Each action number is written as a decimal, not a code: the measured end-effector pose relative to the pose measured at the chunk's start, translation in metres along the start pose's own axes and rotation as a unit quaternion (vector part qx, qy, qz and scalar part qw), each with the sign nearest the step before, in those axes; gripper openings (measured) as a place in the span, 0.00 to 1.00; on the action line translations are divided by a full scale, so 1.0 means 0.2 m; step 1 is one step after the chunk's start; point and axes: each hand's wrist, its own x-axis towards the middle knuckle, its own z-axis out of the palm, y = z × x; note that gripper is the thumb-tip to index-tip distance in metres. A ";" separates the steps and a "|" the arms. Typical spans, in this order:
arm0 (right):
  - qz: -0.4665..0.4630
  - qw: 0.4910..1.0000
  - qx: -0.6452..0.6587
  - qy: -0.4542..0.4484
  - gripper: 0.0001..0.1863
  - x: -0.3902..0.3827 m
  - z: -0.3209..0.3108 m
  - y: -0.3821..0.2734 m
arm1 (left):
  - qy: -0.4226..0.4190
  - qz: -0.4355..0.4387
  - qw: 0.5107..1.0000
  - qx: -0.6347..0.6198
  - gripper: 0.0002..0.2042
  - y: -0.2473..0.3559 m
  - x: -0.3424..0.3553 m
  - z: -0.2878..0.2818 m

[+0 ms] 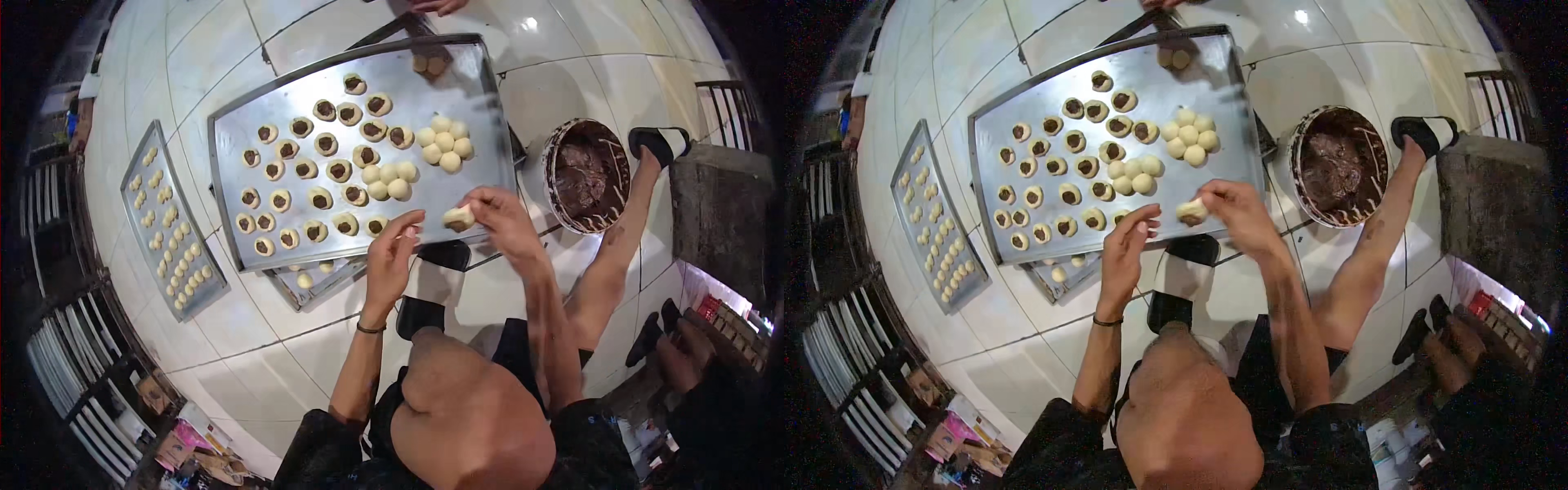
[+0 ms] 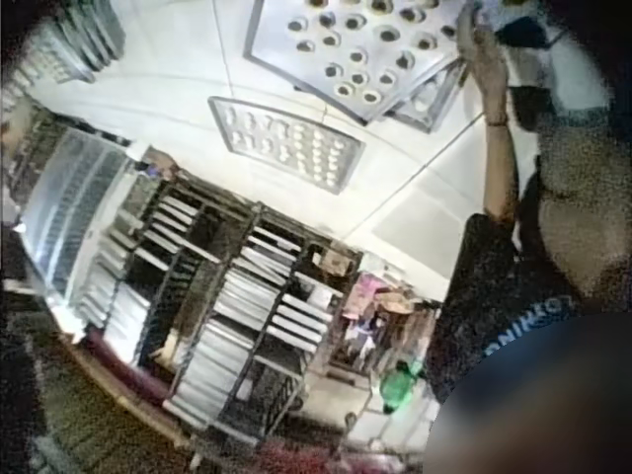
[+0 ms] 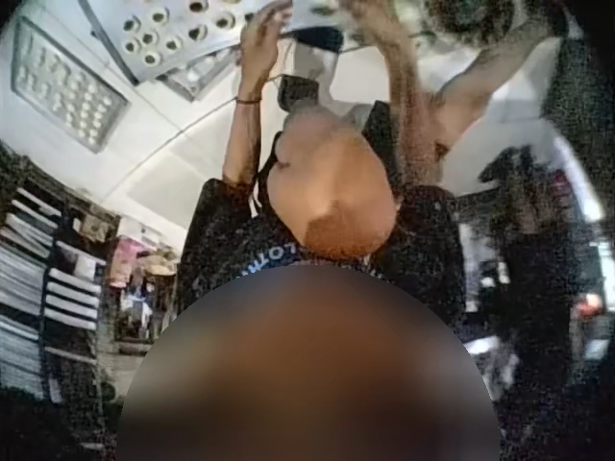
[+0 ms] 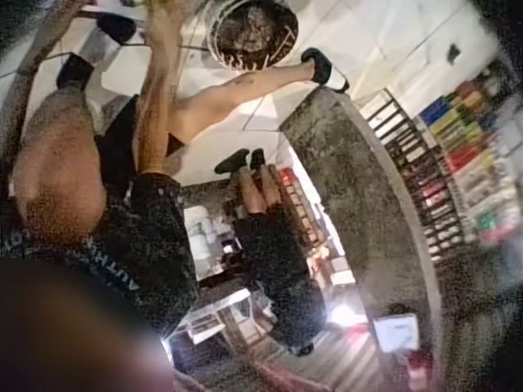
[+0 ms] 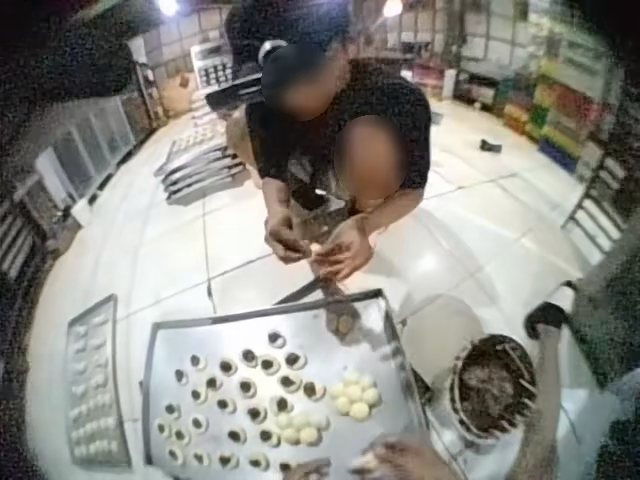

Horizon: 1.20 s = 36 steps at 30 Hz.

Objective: Shaping dough and adding filling to make cookies on a baking tray.

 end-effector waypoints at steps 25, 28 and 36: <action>-0.407 0.839 -0.330 0.145 0.22 -0.26 0.51 -0.34 | 0.039 -0.055 0.950 -0.306 0.13 0.41 -0.13 0.01; -0.408 0.845 -0.316 0.138 0.21 -0.29 0.52 -0.35 | 0.022 -0.042 0.957 -0.286 0.14 0.43 -0.14 -0.01; -0.076 0.962 0.260 0.018 0.19 -0.30 0.42 -0.33 | -0.065 0.070 0.960 -0.263 0.13 0.34 -0.14 0.07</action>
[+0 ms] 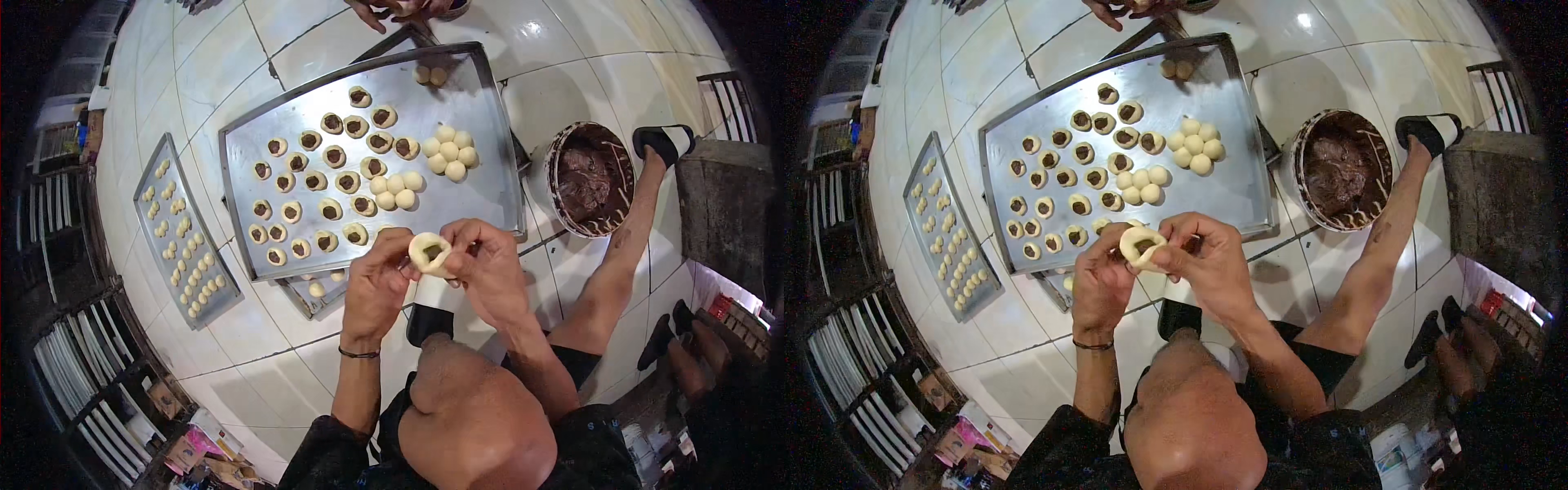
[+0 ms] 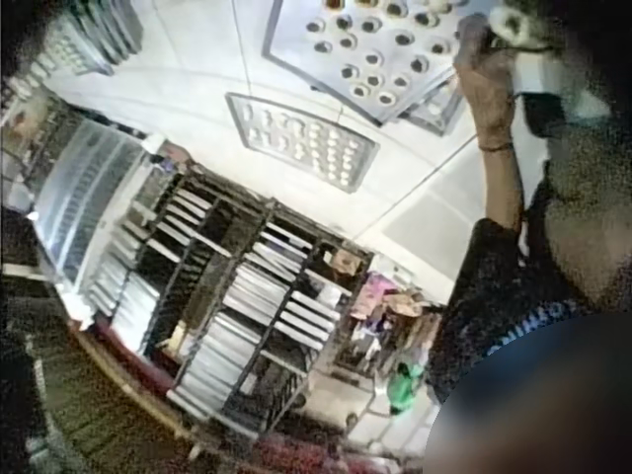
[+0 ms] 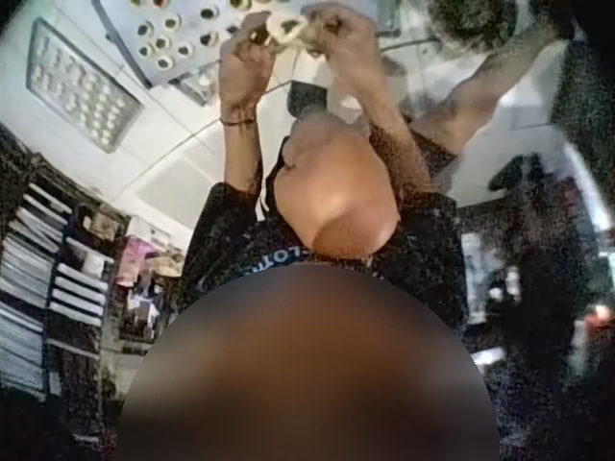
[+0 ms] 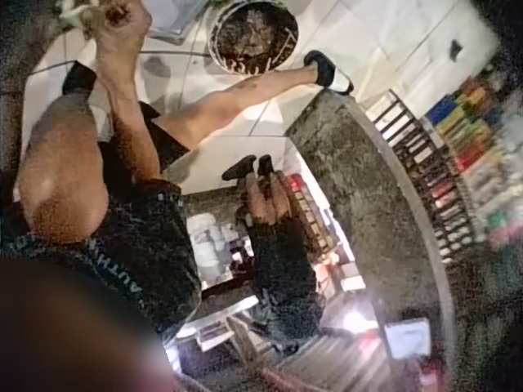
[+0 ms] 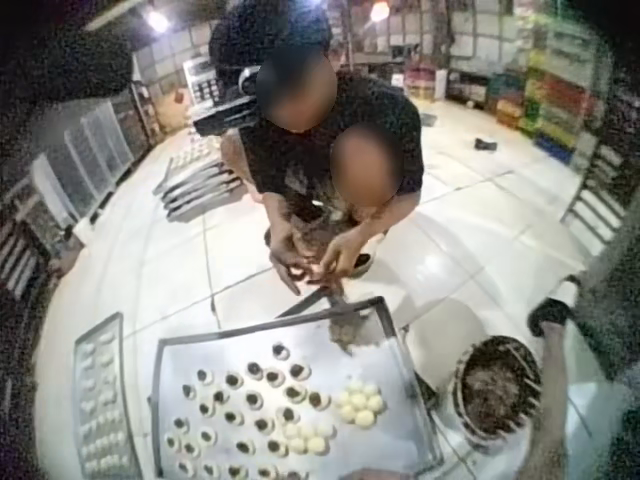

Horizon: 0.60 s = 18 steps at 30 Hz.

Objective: Shaping dough and adding filling to make cookies on a baking tray.

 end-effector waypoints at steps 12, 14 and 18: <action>-0.276 0.852 -0.444 -0.016 0.16 -0.04 0.13 -0.09 | 0.066 -0.004 0.998 -0.017 0.17 -0.06 0.03 0.03; -0.307 0.812 -0.497 -0.006 0.16 -0.05 0.11 -0.11 | 0.004 0.065 0.979 0.194 0.21 -0.05 0.02 0.06; -0.356 0.773 -0.525 -0.017 0.15 -0.01 0.09 -0.16 | -0.091 0.140 0.945 0.282 0.30 -0.02 0.03 0.18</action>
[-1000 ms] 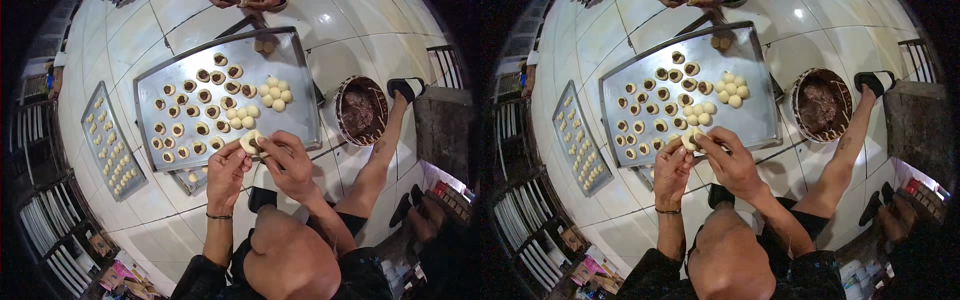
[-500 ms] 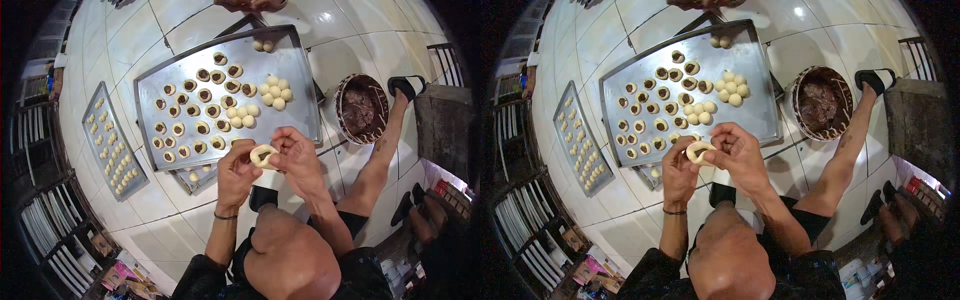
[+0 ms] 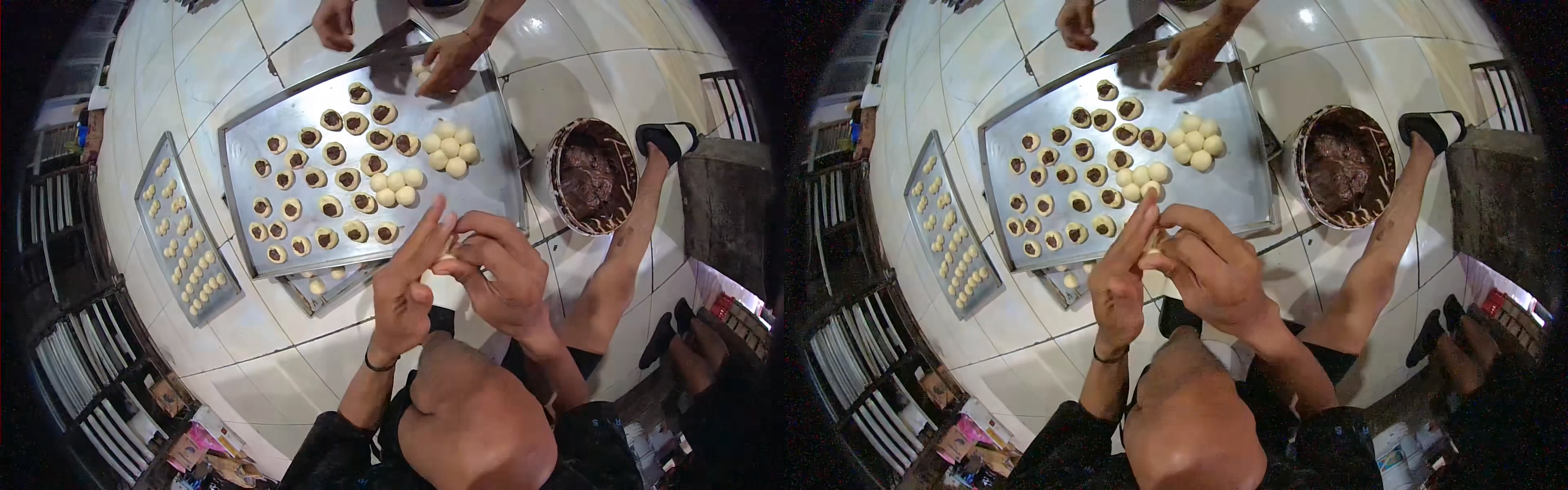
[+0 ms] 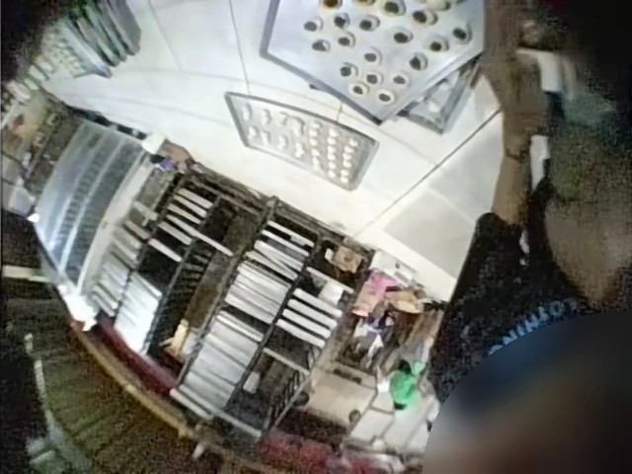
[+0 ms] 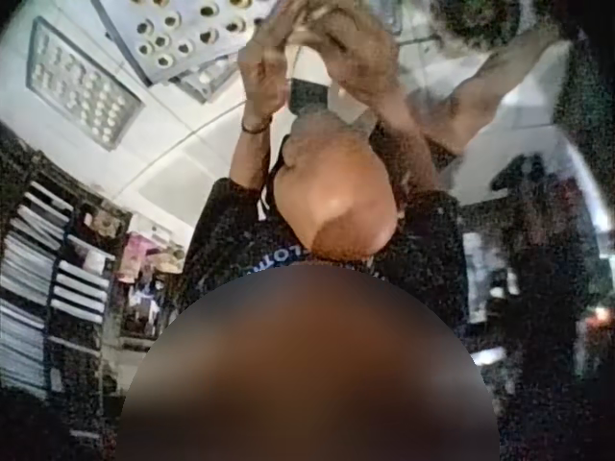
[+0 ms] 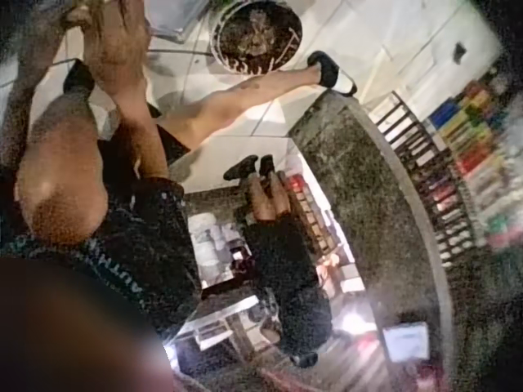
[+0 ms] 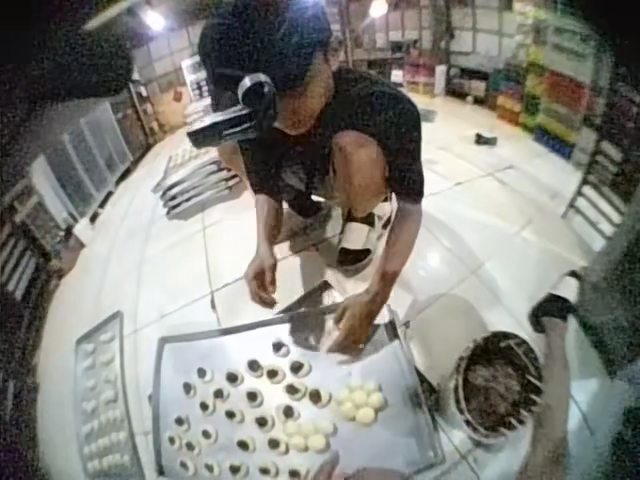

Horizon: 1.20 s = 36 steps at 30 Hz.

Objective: Shaping dough and adding filling to make cookies on a baking tray.

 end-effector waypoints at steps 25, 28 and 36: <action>0.130 0.984 0.116 -0.037 0.09 -0.02 0.18 0.03 | 0.060 -0.174 0.978 -0.097 0.18 -0.08 -0.10 -0.19; 0.145 0.981 0.125 -0.021 0.08 -0.04 0.22 0.04 | 0.048 -0.181 0.973 -0.137 0.18 -0.09 -0.10 -0.21; 0.138 0.984 0.068 -0.091 0.07 -0.07 0.32 0.19 | 0.070 -0.305 0.894 -0.322 0.18 -0.42 -0.22 -0.34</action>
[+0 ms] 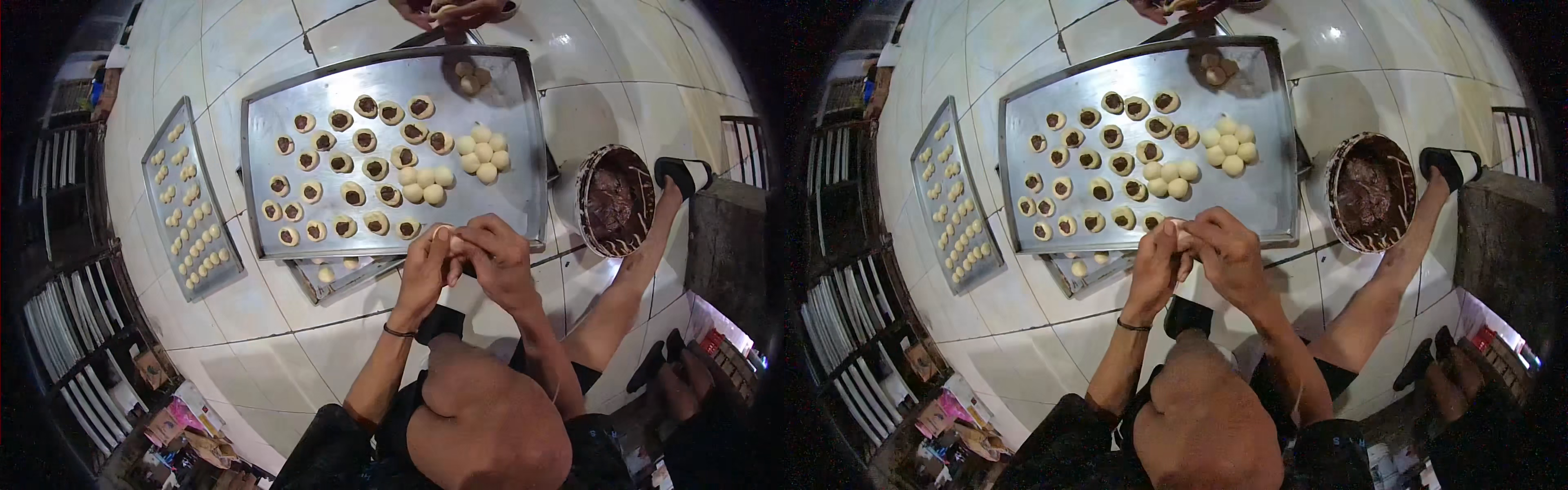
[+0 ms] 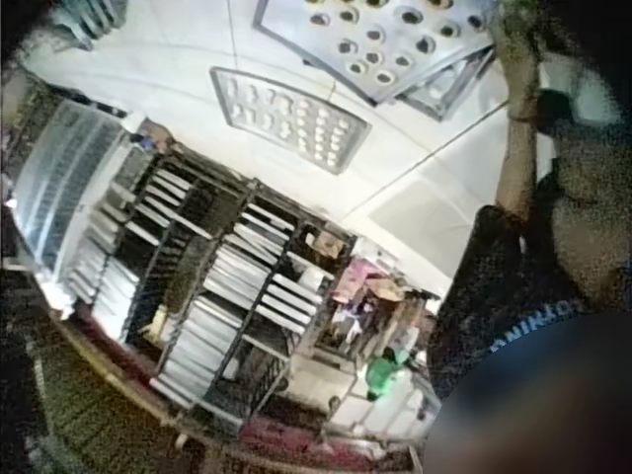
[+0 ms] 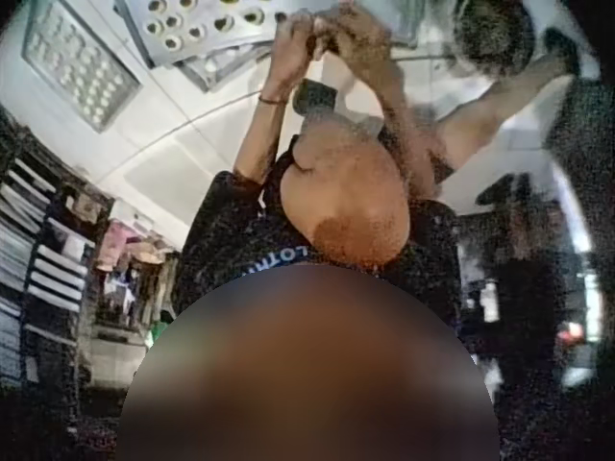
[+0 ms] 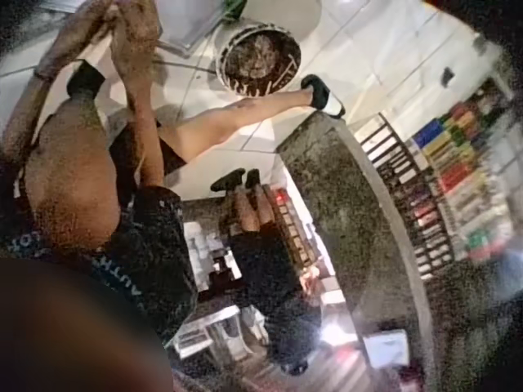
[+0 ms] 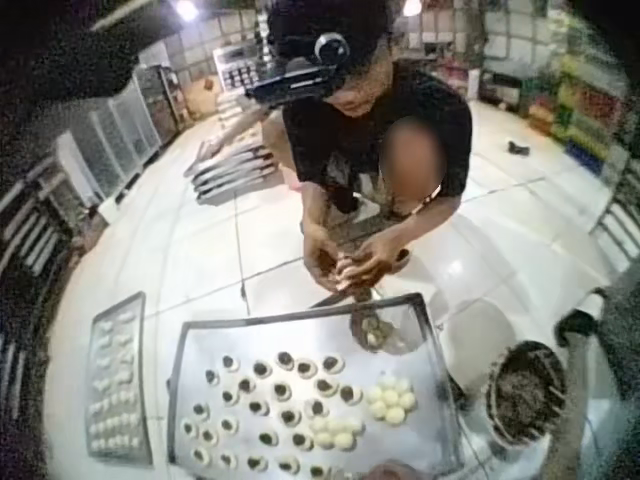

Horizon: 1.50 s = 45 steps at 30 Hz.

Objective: Shaping dough and adding filling to make cookies on a baking tray.

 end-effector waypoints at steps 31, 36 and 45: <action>0.024 0.879 -0.475 0.023 0.07 0.82 0.16 0.69 | 0.236 0.230 0.809 0.487 0.21 0.01 0.03 -0.19; 0.062 0.994 -0.077 0.036 0.08 0.76 0.12 0.68 | 0.234 0.215 0.845 0.430 0.18 0.09 0.02 -0.14; 0.252 0.800 0.543 -0.044 0.19 0.33 0.00 0.13 | 0.135 0.162 0.968 0.136 0.14 0.30 0.09 0.03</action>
